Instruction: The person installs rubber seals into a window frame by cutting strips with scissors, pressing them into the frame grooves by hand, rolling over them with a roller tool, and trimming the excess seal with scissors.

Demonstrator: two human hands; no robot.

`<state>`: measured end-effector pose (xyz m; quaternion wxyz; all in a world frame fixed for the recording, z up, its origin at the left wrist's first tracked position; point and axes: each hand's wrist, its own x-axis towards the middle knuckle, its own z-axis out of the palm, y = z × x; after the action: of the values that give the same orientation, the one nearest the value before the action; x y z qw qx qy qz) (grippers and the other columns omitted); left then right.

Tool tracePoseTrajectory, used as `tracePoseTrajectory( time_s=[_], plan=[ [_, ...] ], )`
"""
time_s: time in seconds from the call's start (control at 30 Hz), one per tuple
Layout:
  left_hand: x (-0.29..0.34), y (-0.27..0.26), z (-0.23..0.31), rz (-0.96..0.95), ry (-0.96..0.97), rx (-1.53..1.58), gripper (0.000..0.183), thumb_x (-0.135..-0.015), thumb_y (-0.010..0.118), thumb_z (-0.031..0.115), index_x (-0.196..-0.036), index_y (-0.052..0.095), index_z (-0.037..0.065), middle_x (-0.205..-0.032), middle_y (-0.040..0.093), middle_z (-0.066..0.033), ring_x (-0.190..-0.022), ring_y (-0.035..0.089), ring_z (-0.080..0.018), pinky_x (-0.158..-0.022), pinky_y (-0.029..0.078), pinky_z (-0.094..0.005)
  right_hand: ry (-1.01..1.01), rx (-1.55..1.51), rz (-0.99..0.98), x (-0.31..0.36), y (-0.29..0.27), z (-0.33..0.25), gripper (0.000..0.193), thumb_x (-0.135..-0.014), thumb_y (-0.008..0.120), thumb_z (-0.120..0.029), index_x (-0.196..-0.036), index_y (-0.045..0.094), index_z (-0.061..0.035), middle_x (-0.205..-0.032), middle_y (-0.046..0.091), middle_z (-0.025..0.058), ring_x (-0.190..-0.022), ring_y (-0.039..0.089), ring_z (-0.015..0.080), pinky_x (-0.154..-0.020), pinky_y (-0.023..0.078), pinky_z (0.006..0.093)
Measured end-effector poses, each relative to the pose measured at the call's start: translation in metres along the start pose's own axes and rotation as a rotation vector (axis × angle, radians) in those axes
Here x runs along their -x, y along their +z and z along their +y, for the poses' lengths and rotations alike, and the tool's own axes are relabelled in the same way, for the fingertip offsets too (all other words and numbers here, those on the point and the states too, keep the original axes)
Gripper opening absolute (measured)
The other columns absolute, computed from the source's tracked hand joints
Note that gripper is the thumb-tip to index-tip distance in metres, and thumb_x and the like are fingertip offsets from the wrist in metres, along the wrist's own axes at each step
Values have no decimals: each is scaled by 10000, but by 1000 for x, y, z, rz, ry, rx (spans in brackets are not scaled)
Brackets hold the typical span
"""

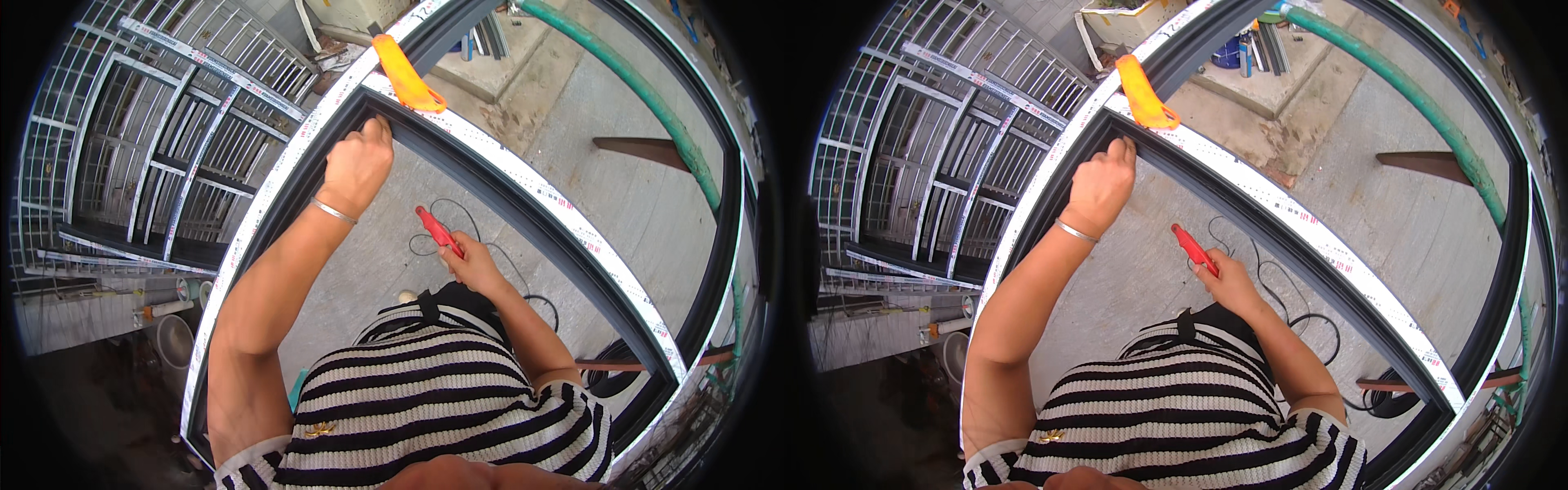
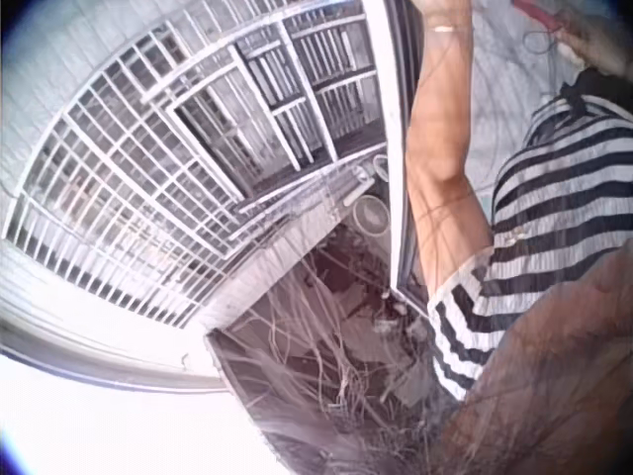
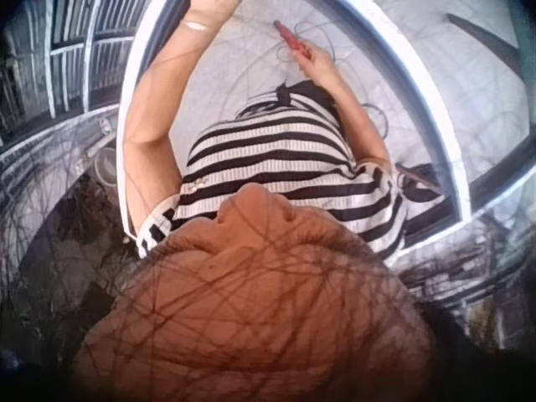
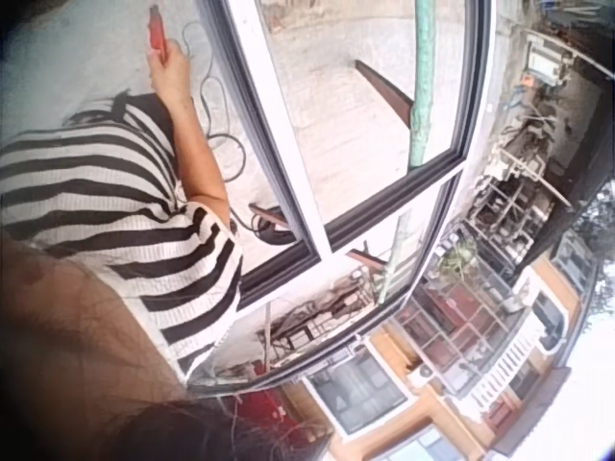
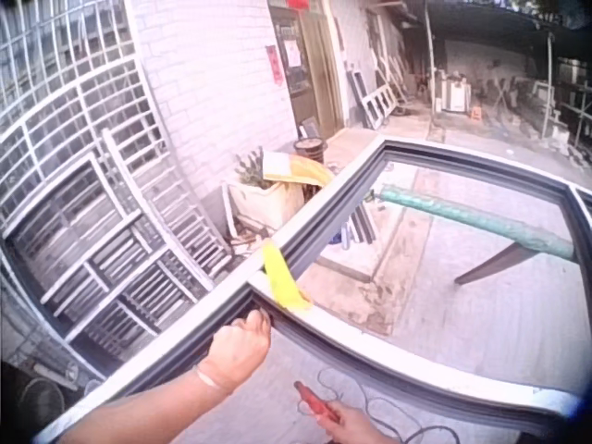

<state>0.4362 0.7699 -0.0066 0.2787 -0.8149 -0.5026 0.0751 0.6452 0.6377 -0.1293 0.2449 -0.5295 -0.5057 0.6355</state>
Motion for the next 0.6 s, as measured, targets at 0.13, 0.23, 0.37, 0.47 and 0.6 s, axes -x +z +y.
tracePoseTrajectory(
  time_s=[0.13, 0.23, 0.37, 0.47, 0.6],
  plan=[
    [15, 4, 24, 90, -172, 52, 492, -827, 543, 120, -1287, 519, -52, -1020, 588, -125, -617, 635, -159, -446, 505, -262, 9, 35, -56, 3, 6, -14, 266, -930, 621, -255, -1046, 582, -18, -624, 553, 34, -489, 518, 105, -459, 418, 277],
    [52, -26, 36, -15, -255, 195, 504, -812, 551, 108, -1285, 517, -63, -1357, 501, -202, -527, 637, -145, -431, 500, -263, -21, 104, -41, 6, 2, -16, 246, -931, 611, -229, -1057, 577, -21, -645, 587, 81, -516, 574, 182, -511, 456, 332],
    [96, -19, 19, 7, -293, 292, 397, -792, 557, 84, -1158, 579, -67, -1523, 310, -204, -464, 628, -138, -427, 497, -261, -154, 445, 35, 36, 0, -89, 193, -917, 593, -156, -1070, 566, -42, -798, 634, 218, -716, 614, 420, -642, 478, 455],
    [110, -15, 19, -25, -340, 294, 145, -755, 584, 72, -867, 628, -9, -1484, 391, -184, -474, 625, -152, -418, 494, -259, -591, 771, 221, 60, -16, -144, 181, -881, 636, -130, -1042, 608, -53, -784, 610, 134, -702, 598, 334, -623, 464, 396],
    [136, -14, 25, 31, -372, 473, 167, -769, 608, 51, -928, 617, 1, -1475, 414, -140, -508, 633, -178, -446, 507, -281, -820, 1462, 341, 46, -31, -250, 152, -795, 657, -118, -945, 635, -100, -767, 564, 86, -751, 566, 291, -648, 459, 405]
  ],
)
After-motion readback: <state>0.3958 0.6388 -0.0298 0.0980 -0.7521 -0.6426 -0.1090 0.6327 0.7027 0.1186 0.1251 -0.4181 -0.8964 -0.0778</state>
